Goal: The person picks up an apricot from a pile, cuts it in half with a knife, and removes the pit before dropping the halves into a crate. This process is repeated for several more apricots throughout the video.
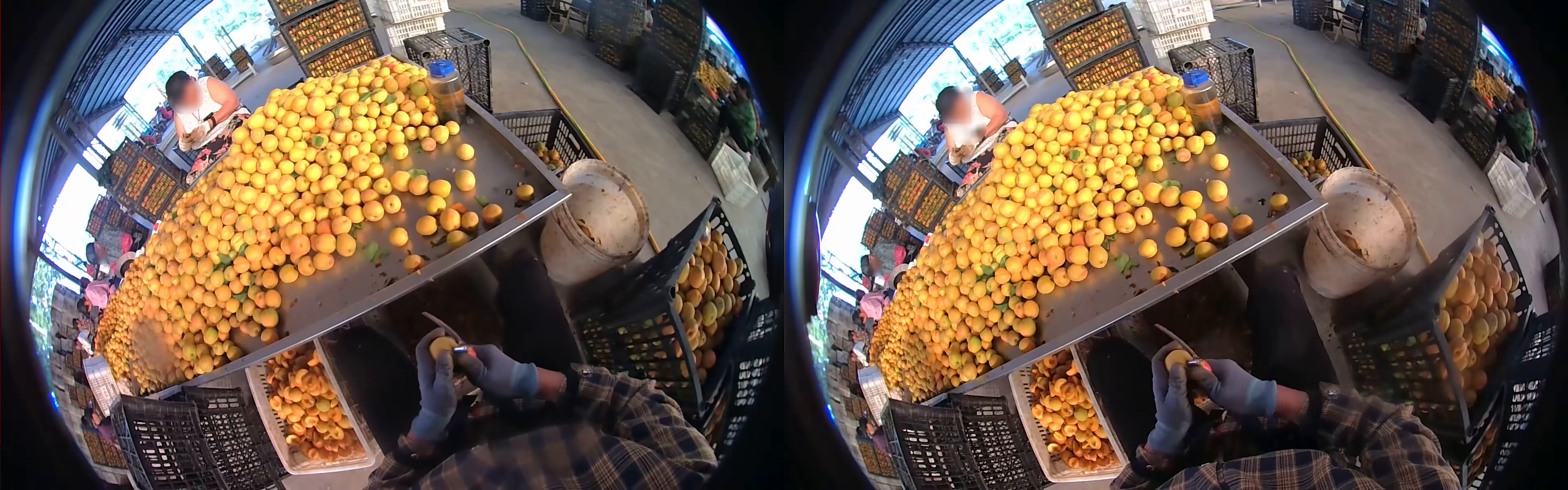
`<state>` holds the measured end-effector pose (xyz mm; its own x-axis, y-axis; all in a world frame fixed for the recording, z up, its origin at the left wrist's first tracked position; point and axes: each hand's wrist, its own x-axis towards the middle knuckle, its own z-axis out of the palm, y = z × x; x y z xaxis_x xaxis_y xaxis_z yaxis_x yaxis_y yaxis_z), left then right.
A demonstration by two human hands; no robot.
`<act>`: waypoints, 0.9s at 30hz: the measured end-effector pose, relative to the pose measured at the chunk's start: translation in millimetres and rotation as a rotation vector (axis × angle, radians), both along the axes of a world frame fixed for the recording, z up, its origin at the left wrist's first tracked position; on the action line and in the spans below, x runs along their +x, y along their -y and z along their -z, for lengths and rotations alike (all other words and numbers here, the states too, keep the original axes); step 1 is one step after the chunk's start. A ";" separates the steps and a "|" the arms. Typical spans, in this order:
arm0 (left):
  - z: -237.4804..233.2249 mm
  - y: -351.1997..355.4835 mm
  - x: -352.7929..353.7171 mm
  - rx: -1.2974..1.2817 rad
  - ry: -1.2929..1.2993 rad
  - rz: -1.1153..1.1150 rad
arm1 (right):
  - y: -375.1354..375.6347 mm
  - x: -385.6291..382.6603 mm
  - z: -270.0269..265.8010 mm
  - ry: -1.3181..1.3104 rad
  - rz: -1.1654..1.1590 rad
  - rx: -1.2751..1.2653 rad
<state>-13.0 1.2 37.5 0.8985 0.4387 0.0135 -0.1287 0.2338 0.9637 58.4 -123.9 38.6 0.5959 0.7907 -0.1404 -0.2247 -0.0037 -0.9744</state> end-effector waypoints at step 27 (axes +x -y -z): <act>-1.8 4.9 3.2 -0.752 0.051 0.183 | 32.2 -8.1 -20.4 -0.041 -0.053 -0.281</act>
